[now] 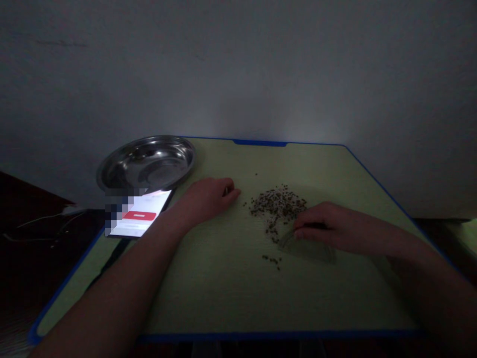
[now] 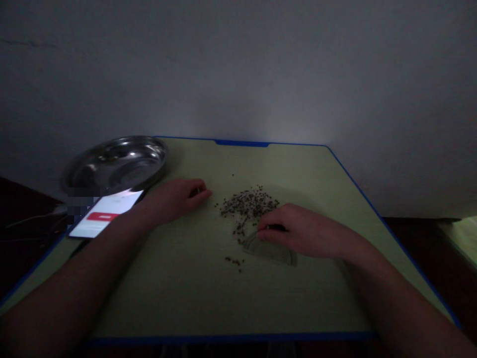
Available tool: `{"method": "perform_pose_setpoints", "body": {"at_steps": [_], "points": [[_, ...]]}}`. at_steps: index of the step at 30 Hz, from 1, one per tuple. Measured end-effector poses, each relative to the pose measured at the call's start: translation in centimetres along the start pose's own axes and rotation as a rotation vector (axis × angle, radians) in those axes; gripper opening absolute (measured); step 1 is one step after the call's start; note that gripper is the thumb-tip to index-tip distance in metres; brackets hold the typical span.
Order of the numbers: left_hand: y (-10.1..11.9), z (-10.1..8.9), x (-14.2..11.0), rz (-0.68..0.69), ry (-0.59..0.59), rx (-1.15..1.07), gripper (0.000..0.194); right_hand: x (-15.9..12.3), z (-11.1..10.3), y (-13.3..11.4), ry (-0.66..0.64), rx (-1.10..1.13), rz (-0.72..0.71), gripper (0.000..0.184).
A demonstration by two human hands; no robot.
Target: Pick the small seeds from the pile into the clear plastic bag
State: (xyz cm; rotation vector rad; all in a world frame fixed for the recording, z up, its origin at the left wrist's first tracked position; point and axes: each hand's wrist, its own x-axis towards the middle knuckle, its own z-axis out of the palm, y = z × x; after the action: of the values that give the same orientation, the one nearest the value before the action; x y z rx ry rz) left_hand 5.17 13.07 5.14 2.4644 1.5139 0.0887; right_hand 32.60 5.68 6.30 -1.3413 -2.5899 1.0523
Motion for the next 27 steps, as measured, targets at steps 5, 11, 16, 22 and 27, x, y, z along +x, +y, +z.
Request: {"method": "perform_pose_setpoints", "body": {"at_steps": [5, 11, 16, 22, 27], "points": [[-0.1, 0.1, 0.1, 0.016, 0.024, 0.005, 0.038, -0.1, 0.0, -0.3, -0.032, 0.029, 0.016, 0.027], [0.1, 0.0, 0.1, 0.014, 0.021, 0.023, 0.037, -1.0, -0.7, -0.3, -0.011, 0.048, 0.05, 0.031], [0.0, 0.1, 0.0, 0.007, 0.016, 0.014, 0.038, -0.7, -0.5, 0.1, -0.131, 0.07, 0.018, 0.03], [-0.1, 0.2, 0.1, 0.015, 0.018, 0.017, 0.039, -0.5, -0.6, 0.4, 0.0, 0.02, 0.069, 0.033], [-0.1, 0.2, 0.1, 0.017, 0.019, 0.029, 0.038, 0.1, 0.2, -0.4, 0.048, 0.026, 0.083, 0.029]]}}
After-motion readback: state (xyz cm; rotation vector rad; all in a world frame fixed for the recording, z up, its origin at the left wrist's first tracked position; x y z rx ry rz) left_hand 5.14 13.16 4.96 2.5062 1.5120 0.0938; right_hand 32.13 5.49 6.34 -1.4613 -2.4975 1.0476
